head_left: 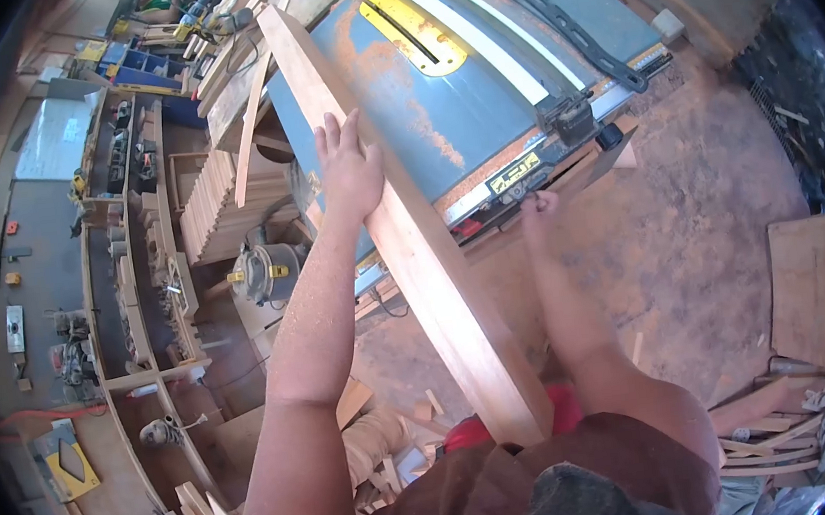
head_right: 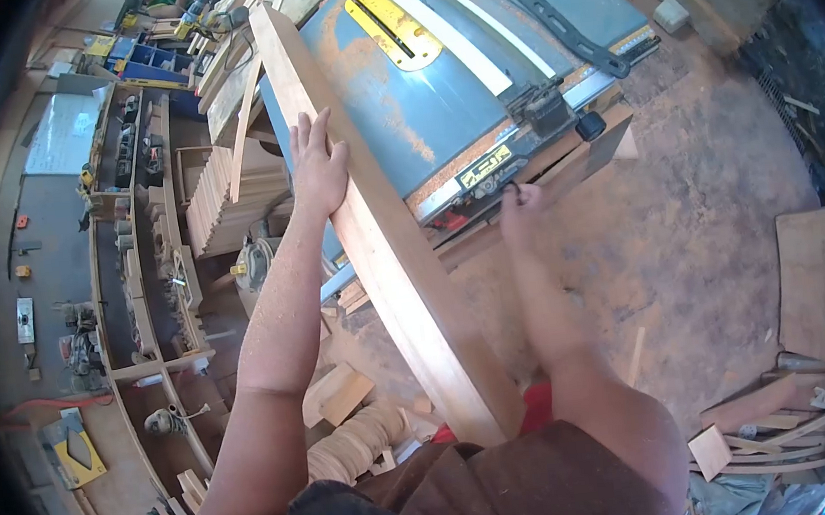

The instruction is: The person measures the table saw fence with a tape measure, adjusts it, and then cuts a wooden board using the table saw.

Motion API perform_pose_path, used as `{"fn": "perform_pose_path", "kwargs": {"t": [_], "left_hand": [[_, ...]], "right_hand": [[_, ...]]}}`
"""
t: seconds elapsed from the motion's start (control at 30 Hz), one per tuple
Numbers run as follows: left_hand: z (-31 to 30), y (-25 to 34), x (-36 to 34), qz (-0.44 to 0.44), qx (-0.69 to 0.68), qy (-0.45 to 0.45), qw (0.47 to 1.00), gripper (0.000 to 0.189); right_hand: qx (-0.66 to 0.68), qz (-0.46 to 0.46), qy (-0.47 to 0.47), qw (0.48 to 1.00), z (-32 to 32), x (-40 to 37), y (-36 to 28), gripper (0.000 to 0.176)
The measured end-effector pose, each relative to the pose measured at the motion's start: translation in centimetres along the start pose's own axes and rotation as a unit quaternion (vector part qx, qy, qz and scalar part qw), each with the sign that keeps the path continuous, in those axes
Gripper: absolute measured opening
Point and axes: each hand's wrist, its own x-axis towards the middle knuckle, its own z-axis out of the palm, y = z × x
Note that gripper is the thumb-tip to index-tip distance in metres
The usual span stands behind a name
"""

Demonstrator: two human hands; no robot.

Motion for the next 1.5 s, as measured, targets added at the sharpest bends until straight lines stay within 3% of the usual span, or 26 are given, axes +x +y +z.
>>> {"fn": "perform_pose_path", "kwargs": {"t": [0.03,0.1,0.13,0.2,0.23,0.3,0.33,0.4,0.5,0.53,0.6,0.63,0.7,0.83,0.9,0.93,1.03,1.1,1.17,1.23,1.37,1.5], "left_hand": [[0.1,-0.1,-0.2,-0.001,-0.003,0.0,1.0,0.06],[0.0,0.1,0.2,0.0,-0.01,0.008,1.0,0.06],[0.1,0.1,-0.1,0.002,-0.01,0.006,1.0,0.06],[0.0,0.3,0.1,0.007,-0.013,0.011,1.0,0.06],[0.0,0.3,0.1,0.003,-0.004,0.006,1.0,0.06],[-0.1,0.1,0.1,-0.002,0.005,0.005,1.0,0.06],[-0.1,0.2,0.1,-0.004,0.004,0.004,1.0,0.06],[0.2,0.0,0.0,-0.009,0.003,0.002,1.0,0.06],[0.2,-0.2,0.2,0.006,0.001,0.018,1.0,0.06],[0.2,-0.1,0.2,0.005,0.005,0.014,1.0,0.059],[0.1,0.0,0.2,0.0,0.008,0.013,1.0,0.059],[0.1,0.0,0.2,0.005,0.003,0.016,1.0,0.059],[0.2,-0.1,0.0,0.009,-0.001,0.016,1.0,0.059],[0.3,-0.2,0.5,0.019,-0.011,0.028,0.999,0.058],[0.5,-0.3,0.1,0.017,-0.021,0.028,0.999,0.058],[0.5,-0.3,0.1,0.011,-0.028,0.033,0.999,0.058],[0.6,-0.2,0.0,0.002,-0.037,0.035,0.999,0.059],[0.2,-0.2,0.3,0.002,-0.037,0.038,0.999,0.06],[0.1,0.0,0.0,-0.007,-0.053,0.024,0.998,0.06],[0.2,-0.2,-0.1,-0.005,-0.076,0.027,0.997,0.06],[-0.5,-0.3,-0.6,0.011,-0.084,0.021,0.996,0.058],[0.0,-0.8,-0.3,0.028,-0.083,0.012,0.996,0.059]], "right_hand": [[0.0,0.005,0.0,1.0,0.3,-2.0,-1.5,0.02],[-0.144,0.05,-0.119,0.981,0.4,-4.9,-3.5,0.019],[-0.146,0.051,-0.119,0.981,-0.3,-3.9,-2.0,0.019],[-0.006,-0.01,-0.032,0.999,-1.6,0.3,2.6,0.02],[-0.005,-0.009,-0.031,0.999,-1.5,-0.1,1.5,0.02],[-0.094,-0.113,-0.031,0.989,-0.8,-1.2,-2.0,0.023],[-0.093,-0.12,-0.032,0.988,-0.4,-1.6,-1.3,0.023],[-0.105,-0.018,-0.145,0.984,-0.3,-3.4,2.9,0.023],[-0.077,0.064,-0.072,0.992,-2.5,2.8,4.0,0.024],[-0.073,0.061,-0.075,0.993,-1.6,2.1,2.7,0.024],[-0.092,-0.048,-0.041,0.994,-0.5,-1.2,-0.4,0.033],[-0.092,-0.05,-0.042,0.994,-0.3,-1.9,0.7,0.033],[-0.07,0.006,-0.134,0.988,0.0,-3.2,4.9,0.035],[-0.062,0.029,-0.057,0.996,-1.8,1.0,0.5,0.034],[-0.216,-0.101,-0.076,0.968,-1.2,-2.8,-3.8,0.029],[-0.221,-0.106,-0.076,0.967,-1.3,-2.3,-2.3,0.029],[-0.379,-0.157,-0.217,0.886,-2.7,0.4,2.5,0.027],[-0.185,0.007,-0.114,0.976,-2.5,3.0,0.8,0.022],[-0.217,-0.015,-0.128,0.968,-2.8,-0.4,-1.2,0.024],[-0.263,-0.026,-0.21,0.941,-4.0,-6.4,0.3,0.027],[-0.205,0.199,-0.322,0.903,-9.3,-14.3,0.4,0.033],[-0.114,0.344,-0.284,0.888,-15.5,-15.0,-5.5,0.04]]}}
